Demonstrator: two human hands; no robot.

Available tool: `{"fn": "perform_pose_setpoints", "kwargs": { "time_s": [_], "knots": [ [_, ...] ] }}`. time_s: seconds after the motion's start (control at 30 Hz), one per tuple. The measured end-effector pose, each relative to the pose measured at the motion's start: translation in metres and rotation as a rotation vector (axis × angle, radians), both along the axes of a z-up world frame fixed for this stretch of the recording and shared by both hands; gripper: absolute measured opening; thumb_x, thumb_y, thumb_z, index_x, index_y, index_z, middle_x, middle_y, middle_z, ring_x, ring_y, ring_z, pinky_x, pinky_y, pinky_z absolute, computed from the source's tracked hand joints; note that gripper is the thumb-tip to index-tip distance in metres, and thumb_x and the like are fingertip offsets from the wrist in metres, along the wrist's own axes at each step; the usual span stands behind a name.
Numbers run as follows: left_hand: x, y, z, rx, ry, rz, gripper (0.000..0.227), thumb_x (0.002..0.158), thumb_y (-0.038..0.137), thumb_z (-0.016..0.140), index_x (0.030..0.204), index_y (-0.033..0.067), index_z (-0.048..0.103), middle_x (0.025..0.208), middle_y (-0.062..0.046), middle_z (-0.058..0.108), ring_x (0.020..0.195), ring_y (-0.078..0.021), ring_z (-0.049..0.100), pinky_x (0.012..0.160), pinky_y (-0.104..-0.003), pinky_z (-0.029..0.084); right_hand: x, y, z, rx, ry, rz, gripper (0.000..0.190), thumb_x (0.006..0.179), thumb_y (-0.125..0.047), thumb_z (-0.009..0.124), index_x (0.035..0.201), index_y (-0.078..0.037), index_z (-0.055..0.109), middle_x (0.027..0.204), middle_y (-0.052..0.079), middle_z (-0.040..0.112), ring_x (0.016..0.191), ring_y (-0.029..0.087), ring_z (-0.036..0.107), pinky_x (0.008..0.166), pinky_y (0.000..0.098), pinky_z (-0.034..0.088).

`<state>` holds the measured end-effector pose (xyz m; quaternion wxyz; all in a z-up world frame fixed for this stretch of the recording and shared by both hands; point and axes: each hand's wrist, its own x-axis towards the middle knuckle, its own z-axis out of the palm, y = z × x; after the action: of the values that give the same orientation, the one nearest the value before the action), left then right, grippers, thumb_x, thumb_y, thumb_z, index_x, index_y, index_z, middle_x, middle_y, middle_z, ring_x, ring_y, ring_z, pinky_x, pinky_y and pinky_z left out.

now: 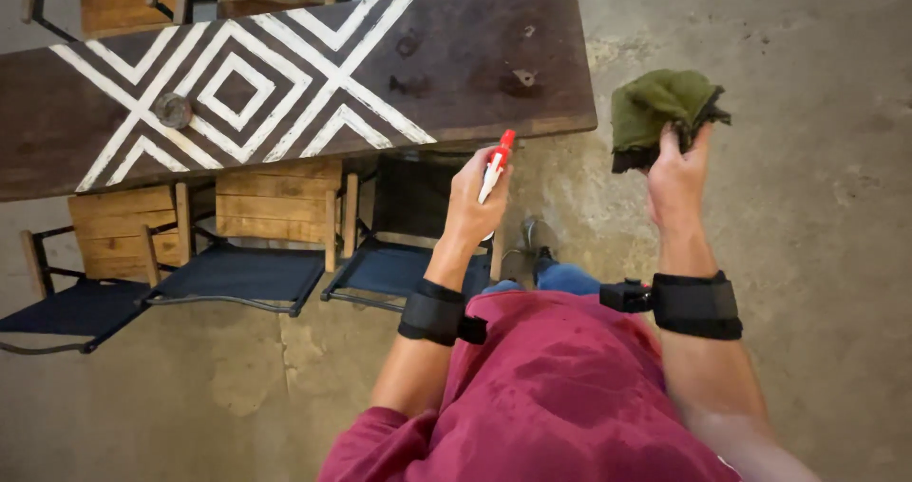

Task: The person sprays a liquid onto a wooden table with a geometric pattern and wipes the surface with a cloth. They move around the table to clean different sections, including the edges and the center.

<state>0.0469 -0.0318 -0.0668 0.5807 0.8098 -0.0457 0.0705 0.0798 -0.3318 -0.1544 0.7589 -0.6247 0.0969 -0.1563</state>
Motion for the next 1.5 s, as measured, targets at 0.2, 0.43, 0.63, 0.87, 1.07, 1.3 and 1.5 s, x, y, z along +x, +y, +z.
{"fn": "perform_pose_setpoints", "kwargs": {
  "time_s": [0.2,0.43,0.63,0.87,1.07,1.3,1.5],
  "knots": [
    [0.019,-0.018,-0.008,0.03,0.04,0.047,0.024,0.098,0.011,0.069,0.119,0.0026,0.063,0.093,-0.015,0.069,0.08,-0.024,0.066,0.076,-0.034,0.054,0.028,-0.003,0.034,0.165,0.12,0.073,0.045,0.117,-0.015,0.051,0.158,-0.02,0.034,0.149,0.005,0.055,0.128,0.024,0.065,0.092,0.0428,0.064],
    [0.059,-0.041,-0.038,-0.002,0.02,0.054,0.025,0.097,0.013,0.069,0.119,0.0025,0.064,0.095,-0.015,0.071,0.083,-0.0231,0.068,0.077,-0.034,0.054,0.063,-0.022,0.005,0.104,0.136,0.088,0.048,0.118,-0.015,0.052,0.161,-0.019,0.033,0.153,0.007,0.052,0.133,0.025,0.06,0.096,0.0441,0.064],
    [0.083,-0.06,-0.088,0.051,0.083,0.134,0.032,0.092,0.015,0.074,0.119,0.002,0.065,0.098,-0.019,0.071,0.087,-0.0326,0.069,0.079,-0.037,0.055,0.07,-0.034,-0.044,-0.065,0.153,0.043,0.048,0.118,-0.013,0.052,0.161,-0.009,0.033,0.154,0.009,0.052,0.136,0.022,0.056,0.11,0.0356,0.051],
    [0.12,-0.063,-0.161,0.092,0.218,0.199,0.027,0.091,0.022,0.075,0.109,0.0036,0.066,0.092,-0.019,0.07,0.085,-0.0378,0.069,0.075,-0.041,0.054,0.067,-0.006,-0.111,-0.141,0.232,0.021,0.04,0.112,-0.008,0.054,0.151,-0.005,0.045,0.144,0.006,0.057,0.131,0.016,0.055,0.112,0.0309,0.044],
    [0.145,-0.059,-0.223,0.146,0.229,0.23,0.026,0.09,0.026,0.076,0.103,0.0039,0.067,0.09,-0.019,0.07,0.084,-0.0403,0.068,0.071,-0.043,0.053,0.054,0.009,-0.166,-0.157,0.296,0.01,0.04,0.113,-0.01,0.053,0.151,-0.005,0.044,0.145,0.005,0.057,0.132,0.016,0.053,0.113,0.0297,0.043],
    [0.157,-0.057,-0.268,0.175,0.31,0.26,0.028,0.089,0.03,0.077,0.096,0.0038,0.067,0.088,-0.019,0.071,0.081,-0.0404,0.068,0.069,-0.045,0.053,0.061,0.019,-0.218,-0.313,0.303,-0.004,0.041,0.114,-0.009,0.054,0.152,-0.002,0.043,0.149,0.007,0.056,0.135,0.017,0.053,0.117,0.0309,0.041],
    [0.161,-0.056,-0.301,0.189,0.251,0.244,0.031,0.09,0.032,0.078,0.092,0.004,0.066,0.084,-0.019,0.07,0.08,-0.0411,0.067,0.068,-0.045,0.052,0.084,0.029,-0.248,-0.324,0.36,0.01,0.039,0.115,-0.011,0.05,0.152,-0.001,0.041,0.148,0.009,0.055,0.134,0.019,0.053,0.114,0.0308,0.043]
  ]
}}
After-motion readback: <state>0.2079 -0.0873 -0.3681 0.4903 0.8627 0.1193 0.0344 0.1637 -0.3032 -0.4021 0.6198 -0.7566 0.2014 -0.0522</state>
